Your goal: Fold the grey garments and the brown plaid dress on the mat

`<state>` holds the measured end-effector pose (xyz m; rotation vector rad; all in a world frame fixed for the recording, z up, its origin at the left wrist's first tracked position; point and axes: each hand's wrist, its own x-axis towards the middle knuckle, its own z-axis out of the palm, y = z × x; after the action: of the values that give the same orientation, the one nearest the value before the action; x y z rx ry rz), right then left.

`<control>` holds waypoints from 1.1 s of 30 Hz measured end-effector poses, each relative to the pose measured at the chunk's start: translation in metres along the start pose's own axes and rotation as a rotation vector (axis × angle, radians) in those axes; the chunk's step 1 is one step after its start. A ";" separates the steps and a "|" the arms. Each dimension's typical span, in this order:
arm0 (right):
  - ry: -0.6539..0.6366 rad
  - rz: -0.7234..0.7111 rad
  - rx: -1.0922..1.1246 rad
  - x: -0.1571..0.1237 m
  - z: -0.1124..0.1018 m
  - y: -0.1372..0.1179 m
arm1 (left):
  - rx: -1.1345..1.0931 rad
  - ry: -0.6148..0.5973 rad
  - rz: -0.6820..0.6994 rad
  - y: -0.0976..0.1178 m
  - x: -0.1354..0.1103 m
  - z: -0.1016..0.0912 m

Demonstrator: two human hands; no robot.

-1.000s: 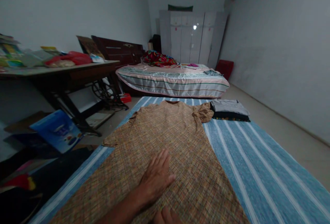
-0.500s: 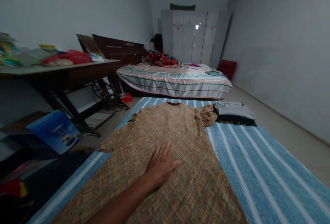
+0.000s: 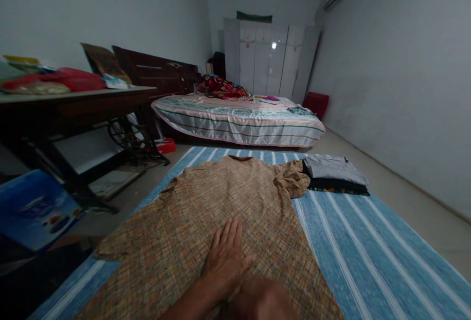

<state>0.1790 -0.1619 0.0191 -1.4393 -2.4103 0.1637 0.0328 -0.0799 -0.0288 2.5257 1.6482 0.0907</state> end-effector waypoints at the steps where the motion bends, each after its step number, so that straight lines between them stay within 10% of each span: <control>1: 0.001 0.061 -0.030 0.024 -0.005 0.026 | 0.004 0.003 0.010 -0.001 0.000 0.002; 7: 0.038 0.575 -0.300 0.151 -0.037 0.172 | 0.074 0.183 0.070 -0.014 0.000 0.024; 14: -0.117 0.735 -0.387 0.186 -0.014 0.234 | 0.134 0.324 0.179 -0.032 0.008 0.054; 26: -0.132 0.806 -0.451 0.175 -0.033 0.252 | 0.187 0.352 0.030 -0.016 0.008 0.068; 33: -0.038 0.447 -0.349 0.196 -0.015 0.167 | 0.089 0.185 0.044 -0.027 0.009 0.059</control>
<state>0.2380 0.0883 0.0327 -2.1372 -2.1818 -0.1372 0.0188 -0.0653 -0.0908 2.6933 1.6963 0.2695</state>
